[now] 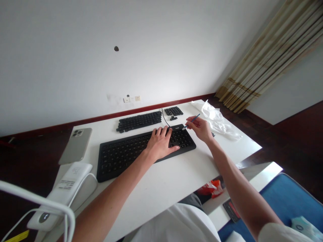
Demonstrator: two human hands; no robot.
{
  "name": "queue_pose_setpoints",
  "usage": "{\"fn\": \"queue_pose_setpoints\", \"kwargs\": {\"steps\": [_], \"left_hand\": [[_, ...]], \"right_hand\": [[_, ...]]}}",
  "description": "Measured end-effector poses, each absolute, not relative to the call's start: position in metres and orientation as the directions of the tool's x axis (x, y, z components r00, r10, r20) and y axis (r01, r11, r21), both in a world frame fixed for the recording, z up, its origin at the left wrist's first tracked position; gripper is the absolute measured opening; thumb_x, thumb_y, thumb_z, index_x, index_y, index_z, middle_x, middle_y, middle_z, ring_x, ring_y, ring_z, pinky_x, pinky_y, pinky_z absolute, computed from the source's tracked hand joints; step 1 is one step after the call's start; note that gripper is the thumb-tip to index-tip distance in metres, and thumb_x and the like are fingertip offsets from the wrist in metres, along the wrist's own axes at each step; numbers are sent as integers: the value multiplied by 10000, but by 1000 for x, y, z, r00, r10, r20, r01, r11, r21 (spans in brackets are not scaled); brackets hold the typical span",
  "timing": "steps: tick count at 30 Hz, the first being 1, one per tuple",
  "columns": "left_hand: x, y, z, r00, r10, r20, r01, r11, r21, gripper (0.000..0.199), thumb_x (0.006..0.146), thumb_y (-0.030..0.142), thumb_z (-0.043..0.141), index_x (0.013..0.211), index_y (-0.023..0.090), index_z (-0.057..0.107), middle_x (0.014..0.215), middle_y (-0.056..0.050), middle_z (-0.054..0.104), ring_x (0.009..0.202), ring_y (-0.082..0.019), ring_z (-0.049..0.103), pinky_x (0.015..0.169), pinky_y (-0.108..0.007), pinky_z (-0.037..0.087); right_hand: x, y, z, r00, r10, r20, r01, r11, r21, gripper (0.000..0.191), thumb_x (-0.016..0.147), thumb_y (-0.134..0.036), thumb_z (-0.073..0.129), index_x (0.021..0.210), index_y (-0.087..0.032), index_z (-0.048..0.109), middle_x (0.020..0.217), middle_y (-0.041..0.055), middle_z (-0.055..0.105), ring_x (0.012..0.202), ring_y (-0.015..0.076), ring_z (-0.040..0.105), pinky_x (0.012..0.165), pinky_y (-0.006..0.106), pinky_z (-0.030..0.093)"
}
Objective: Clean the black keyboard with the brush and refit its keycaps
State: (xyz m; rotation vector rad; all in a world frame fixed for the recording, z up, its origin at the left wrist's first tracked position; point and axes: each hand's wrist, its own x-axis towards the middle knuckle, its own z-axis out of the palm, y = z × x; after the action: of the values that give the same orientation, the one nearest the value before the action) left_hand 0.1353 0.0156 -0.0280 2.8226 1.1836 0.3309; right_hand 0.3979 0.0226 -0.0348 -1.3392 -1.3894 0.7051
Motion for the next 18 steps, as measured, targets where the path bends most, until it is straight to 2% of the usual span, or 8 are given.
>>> {"fn": "queue_pose_setpoints", "kwargs": {"steps": [18], "left_hand": [[135,17,-28,677,715,175,697,-699,159,876,965,746,518,1582,126,465,1634,-191,451,1430,-402,449,1212,-544,324]], "right_hand": [[404,27,-38,178,961,212,304,151,-941,390,837,-502,798,1033,-186,682,834,63,773,695,183,695,690,349,585]]}}
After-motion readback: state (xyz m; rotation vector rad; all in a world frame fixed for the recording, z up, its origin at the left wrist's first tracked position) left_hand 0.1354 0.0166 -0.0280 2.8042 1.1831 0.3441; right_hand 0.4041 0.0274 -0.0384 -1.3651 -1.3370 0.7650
